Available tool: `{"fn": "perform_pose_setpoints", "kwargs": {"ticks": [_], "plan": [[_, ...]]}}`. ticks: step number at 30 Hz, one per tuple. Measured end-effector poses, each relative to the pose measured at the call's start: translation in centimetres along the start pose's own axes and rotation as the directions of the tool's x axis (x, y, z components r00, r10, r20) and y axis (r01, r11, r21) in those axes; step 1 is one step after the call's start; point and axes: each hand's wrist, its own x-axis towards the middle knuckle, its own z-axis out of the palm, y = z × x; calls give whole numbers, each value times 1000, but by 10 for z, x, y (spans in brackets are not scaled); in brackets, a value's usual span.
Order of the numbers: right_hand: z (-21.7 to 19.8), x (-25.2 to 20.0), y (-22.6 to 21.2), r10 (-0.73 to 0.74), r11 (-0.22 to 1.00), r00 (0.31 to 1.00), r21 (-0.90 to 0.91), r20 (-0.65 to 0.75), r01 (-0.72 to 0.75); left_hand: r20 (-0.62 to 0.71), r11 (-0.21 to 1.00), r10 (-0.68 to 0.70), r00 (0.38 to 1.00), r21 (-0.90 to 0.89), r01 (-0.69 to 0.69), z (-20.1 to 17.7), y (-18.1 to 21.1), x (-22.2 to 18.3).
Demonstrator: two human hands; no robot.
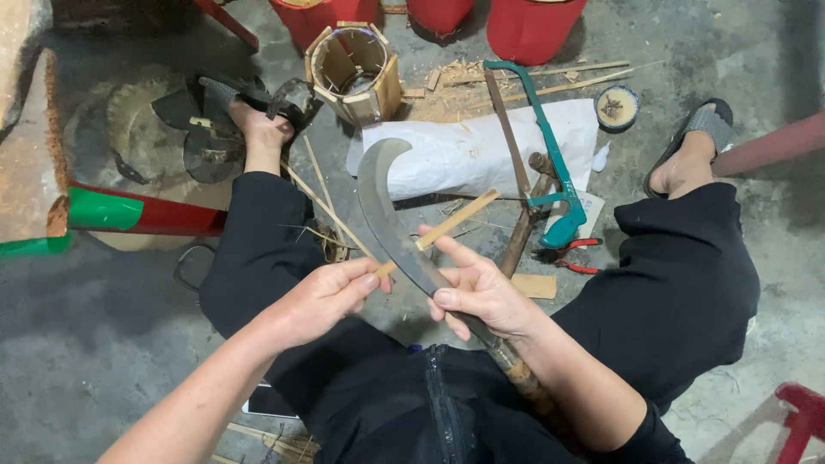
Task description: The person is sitting on the floor using a curved sickle to shave and thin out bamboo strips for crafting.
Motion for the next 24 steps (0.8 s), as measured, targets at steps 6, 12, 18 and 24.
{"fn": "perform_pose_setpoints", "kwargs": {"ticks": [6, 12, 18, 24], "plan": [[-61, -13, -39, -160, 987, 969, -2, -187, 163, -22, 998, -58, 998, -6, 58, -14, -13, -22], [-5, 2, -11, -65, 994, 998, -90, 1, 65, -165, 998, -26, 986, 50, 35, -5, -10, -5], [12, 11, -1, 29, 998, 999, -59, 24, -27, -112, 999, -29, 993, 36, 33, 0, -9, -8], [-55, 8, 2, -67, 998, 996, 6, -59, 68, -152, 993, -102, 983, 40, 110, -5, -17, -35]]}}
